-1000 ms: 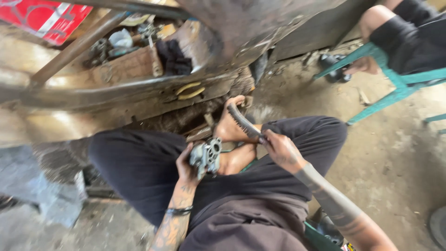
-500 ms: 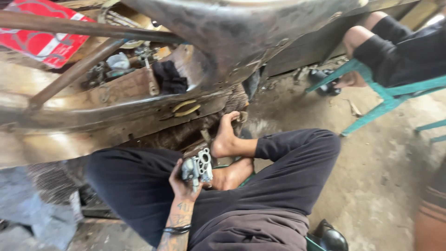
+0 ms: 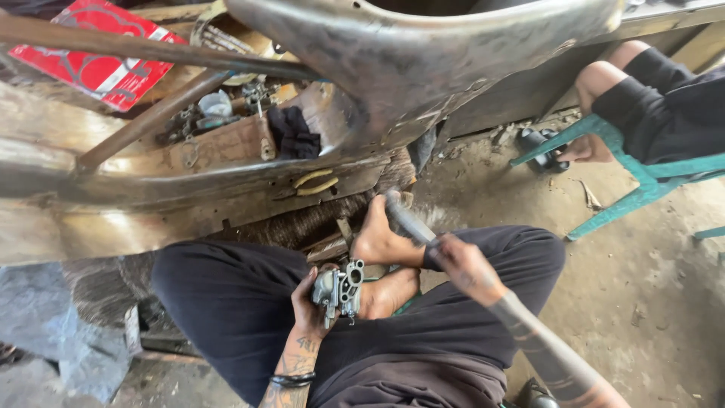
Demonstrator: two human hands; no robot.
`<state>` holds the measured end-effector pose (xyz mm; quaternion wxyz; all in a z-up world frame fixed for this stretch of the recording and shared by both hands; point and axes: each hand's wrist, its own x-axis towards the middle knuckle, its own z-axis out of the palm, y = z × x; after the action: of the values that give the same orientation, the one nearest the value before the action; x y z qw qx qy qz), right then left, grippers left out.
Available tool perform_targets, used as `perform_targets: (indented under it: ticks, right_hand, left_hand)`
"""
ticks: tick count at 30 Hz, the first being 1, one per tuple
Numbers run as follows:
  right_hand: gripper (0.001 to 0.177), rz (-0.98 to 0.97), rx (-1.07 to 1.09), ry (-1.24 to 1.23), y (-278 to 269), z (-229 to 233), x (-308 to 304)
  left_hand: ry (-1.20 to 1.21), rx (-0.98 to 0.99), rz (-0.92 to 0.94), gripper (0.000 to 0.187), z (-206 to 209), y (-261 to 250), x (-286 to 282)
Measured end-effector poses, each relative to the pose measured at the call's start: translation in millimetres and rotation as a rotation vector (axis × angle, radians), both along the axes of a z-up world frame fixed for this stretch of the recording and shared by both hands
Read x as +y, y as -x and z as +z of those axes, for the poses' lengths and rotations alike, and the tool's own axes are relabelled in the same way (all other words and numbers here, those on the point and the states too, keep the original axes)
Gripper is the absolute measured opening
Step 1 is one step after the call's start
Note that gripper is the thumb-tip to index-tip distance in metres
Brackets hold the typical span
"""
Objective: The person sits on the floor and uses a wire brush to clean a small mechanical part held in their left hand. They repeatedly scrub the surface of the part with the brush in their right hand.
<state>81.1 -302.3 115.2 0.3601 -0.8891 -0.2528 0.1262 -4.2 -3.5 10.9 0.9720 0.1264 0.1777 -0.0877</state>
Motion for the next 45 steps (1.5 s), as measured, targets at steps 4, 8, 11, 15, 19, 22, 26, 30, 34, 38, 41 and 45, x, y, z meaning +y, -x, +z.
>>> perform_targets:
  ticks: [4,8,11,15,19,22,26,30,34,38,41,45]
  right_hand:
    - [0.010,-0.127,-0.123,0.003,9.0,30.4,-6.8]
    - [0.014,0.238,0.103,0.093,60.8,35.8,26.9]
    - [0.017,0.165,-0.082,-0.080,28.4,-25.9,2.2]
    - [0.011,-0.122,-0.170,0.059,18.1,-12.9,-6.8]
    - [0.004,0.087,-0.005,0.028,44.6,9.3,29.0]
    - [0.017,-0.037,0.031,0.145,0.6,-16.7,8.0]
    - [0.012,0.069,-0.128,0.014,27.7,-10.0,10.5]
    - [0.013,0.141,0.008,0.197,42.0,-28.5,23.6]
    - [0.017,-0.141,-0.137,0.080,13.5,-40.7,-0.2]
    - [0.025,0.163,-0.109,0.129,68.5,-18.9,32.6]
    - [0.016,-0.086,-0.294,0.223,23.4,-82.2,19.4]
    - [0.021,-0.155,-0.108,0.062,24.4,-15.5,23.7]
  left_hand:
    - [-0.044,0.093,0.035,0.038,-11.5,-12.2,-0.2]
    - [-0.016,0.216,0.113,0.020,-16.6,-14.2,-0.9]
    - [-0.051,0.159,0.068,0.036,-0.2,-1.8,0.9]
    - [-0.020,0.378,0.271,0.027,21.2,-0.7,-8.8]
    - [-0.011,0.260,0.246,0.024,7.0,-8.0,-1.1]
    - [-0.017,0.139,0.178,0.023,4.6,-13.0,0.5]
    - [-0.047,0.176,0.134,0.035,-20.0,-7.1,-1.3]
    - [-0.072,0.279,0.125,0.023,-15.8,-9.8,1.9]
    - [-0.127,0.319,0.206,0.025,-22.3,4.8,2.9]
    - [-0.080,0.400,0.365,0.012,-37.9,-16.1,4.4]
    - [-0.179,0.164,0.281,0.034,-0.3,0.1,-4.2]
    - [-0.329,-0.076,0.234,0.037,-13.6,0.5,-2.4]
